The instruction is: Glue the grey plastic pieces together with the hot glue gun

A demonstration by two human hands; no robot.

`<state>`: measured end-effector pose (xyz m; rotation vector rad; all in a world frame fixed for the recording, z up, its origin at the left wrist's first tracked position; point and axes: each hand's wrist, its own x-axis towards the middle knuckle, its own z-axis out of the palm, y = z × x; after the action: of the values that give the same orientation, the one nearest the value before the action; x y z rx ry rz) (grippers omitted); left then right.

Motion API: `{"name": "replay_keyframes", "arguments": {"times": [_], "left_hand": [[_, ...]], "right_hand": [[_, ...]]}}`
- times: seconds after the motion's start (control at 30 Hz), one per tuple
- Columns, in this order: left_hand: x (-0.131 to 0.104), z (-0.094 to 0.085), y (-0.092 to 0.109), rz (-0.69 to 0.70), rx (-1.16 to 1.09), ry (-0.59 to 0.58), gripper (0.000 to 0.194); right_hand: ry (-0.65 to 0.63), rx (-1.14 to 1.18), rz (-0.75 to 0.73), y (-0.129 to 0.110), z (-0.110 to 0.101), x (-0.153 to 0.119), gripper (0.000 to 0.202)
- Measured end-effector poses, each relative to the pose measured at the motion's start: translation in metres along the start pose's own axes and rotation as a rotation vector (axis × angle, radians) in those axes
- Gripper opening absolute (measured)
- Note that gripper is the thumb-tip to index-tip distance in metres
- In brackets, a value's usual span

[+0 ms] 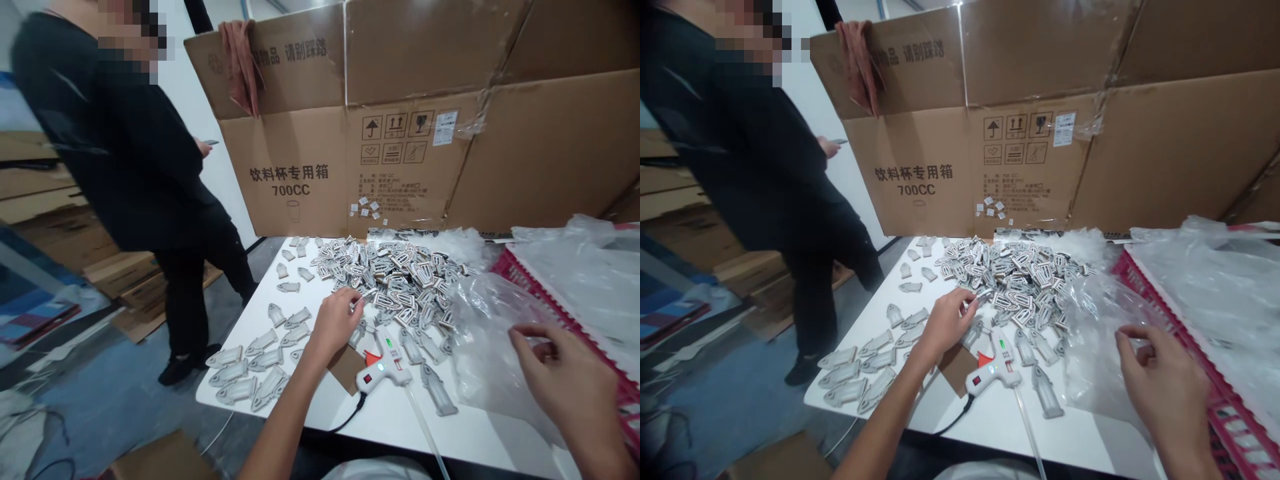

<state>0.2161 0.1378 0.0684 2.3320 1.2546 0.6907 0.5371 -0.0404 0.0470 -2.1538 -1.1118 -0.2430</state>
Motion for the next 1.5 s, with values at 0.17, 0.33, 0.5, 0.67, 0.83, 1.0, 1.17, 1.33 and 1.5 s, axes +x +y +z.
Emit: {"name": "replay_keyframes", "arguments": {"times": [0.17, 0.33, 0.5, 0.67, 0.83, 1.0, 1.17, 1.33, 1.5], "left_hand": [[-0.055, -0.017, 0.007, -0.076, -0.267, 0.117, 0.026], [-0.092, -0.019, 0.005, -0.194, -0.514, 0.162, 0.026], [-0.11, -0.02, 0.009, -0.362, -0.839, 0.19, 0.029], [-0.125, -0.025, 0.022, -0.429, -1.066, 0.235, 0.04], [-0.138, -0.023, 0.035, -0.481, -1.125, 0.24, 0.044], [-0.148, -0.017, 0.039, -0.519, -1.156, 0.218, 0.048], [-0.156, -0.012, 0.04, -0.505, -1.22, 0.187, 0.051], [-0.158, -0.01, 0.042, -0.51, -1.242, 0.194, 0.052], [-0.159, -0.009, 0.041, -0.515, -1.249, 0.214, 0.052]], "right_hand": [[-0.06, 0.036, 0.002, 0.004, 0.006, -0.003, 0.012], [-0.084, -0.032, -0.045, 0.026, 0.017, 0.001, 0.011], [0.01, 0.02, -0.014, 0.006, 0.003, -0.001, 0.02], [-0.119, 0.523, 0.08, -0.054, -0.004, -0.027, 0.04], [-0.571, 0.849, -0.127, -0.131, -0.004, -0.073, 0.022], [-0.691, 0.932, -0.191, -0.173, 0.003, -0.102, 0.017], [-0.516, 0.937, -0.34, -0.184, 0.012, -0.111, 0.012], [-0.437, 0.972, -0.238, -0.188, 0.016, -0.12, 0.005], [-0.436, 0.998, -0.23, -0.186, 0.018, -0.119, 0.019]]}}
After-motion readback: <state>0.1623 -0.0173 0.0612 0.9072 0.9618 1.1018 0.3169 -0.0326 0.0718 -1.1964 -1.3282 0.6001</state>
